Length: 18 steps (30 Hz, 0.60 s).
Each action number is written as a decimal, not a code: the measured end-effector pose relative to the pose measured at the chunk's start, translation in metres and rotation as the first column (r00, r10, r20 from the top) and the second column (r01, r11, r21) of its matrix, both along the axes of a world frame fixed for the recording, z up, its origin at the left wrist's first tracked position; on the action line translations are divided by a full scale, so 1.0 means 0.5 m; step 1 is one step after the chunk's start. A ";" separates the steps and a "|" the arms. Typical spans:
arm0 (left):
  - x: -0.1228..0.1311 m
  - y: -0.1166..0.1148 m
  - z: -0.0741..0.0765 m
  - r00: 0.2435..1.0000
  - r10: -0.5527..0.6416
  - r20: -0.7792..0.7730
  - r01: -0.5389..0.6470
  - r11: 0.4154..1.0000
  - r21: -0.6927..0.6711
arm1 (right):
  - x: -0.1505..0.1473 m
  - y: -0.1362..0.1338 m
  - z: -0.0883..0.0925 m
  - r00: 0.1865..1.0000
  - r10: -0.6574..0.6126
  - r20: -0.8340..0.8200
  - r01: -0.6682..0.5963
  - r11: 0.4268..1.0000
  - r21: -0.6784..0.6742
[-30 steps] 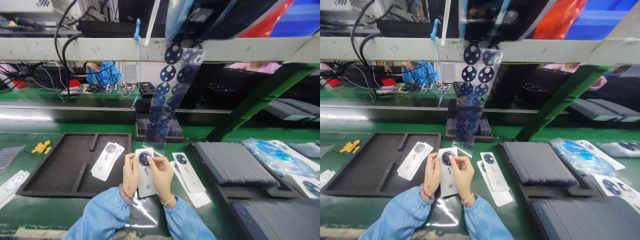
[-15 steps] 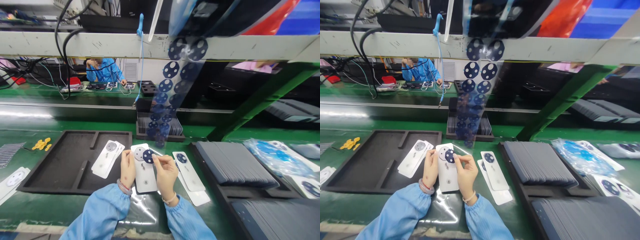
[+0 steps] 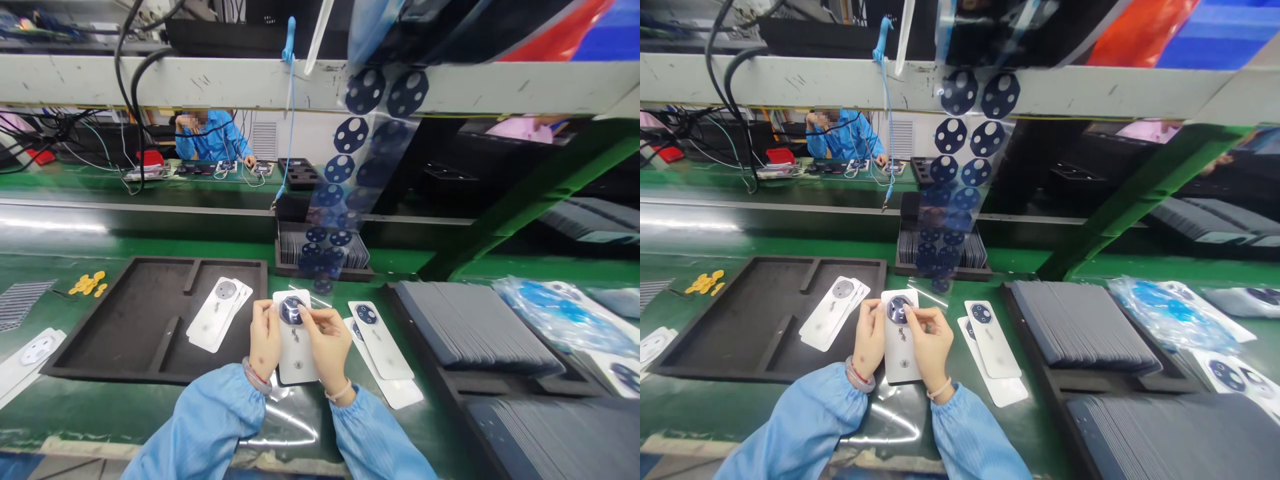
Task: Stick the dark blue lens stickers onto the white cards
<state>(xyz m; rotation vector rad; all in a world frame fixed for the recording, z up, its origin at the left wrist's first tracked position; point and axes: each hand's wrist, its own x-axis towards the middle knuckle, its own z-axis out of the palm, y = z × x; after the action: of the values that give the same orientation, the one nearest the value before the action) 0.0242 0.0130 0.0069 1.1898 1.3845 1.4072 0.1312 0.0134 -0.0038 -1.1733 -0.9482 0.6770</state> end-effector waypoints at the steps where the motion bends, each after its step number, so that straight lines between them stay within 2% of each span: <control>1: 0.000 0.000 0.000 1.000 -0.003 -0.006 0.003 1.000 0.001 | -0.001 0.000 0.000 1.000 -0.002 0.000 0.002 1.000 -0.003; 18: -0.003 0.000 -0.012 1.000 -0.006 -0.016 0.007 0.999 0.036 | -0.001 -0.002 -0.007 0.997 -0.008 0.070 0.005 0.999 0.037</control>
<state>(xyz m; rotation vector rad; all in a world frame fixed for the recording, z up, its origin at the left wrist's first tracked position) 0.0227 0.0130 0.0008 1.2295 1.3702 1.4266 0.1306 0.0126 -0.0071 -1.1734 -1.0120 0.6138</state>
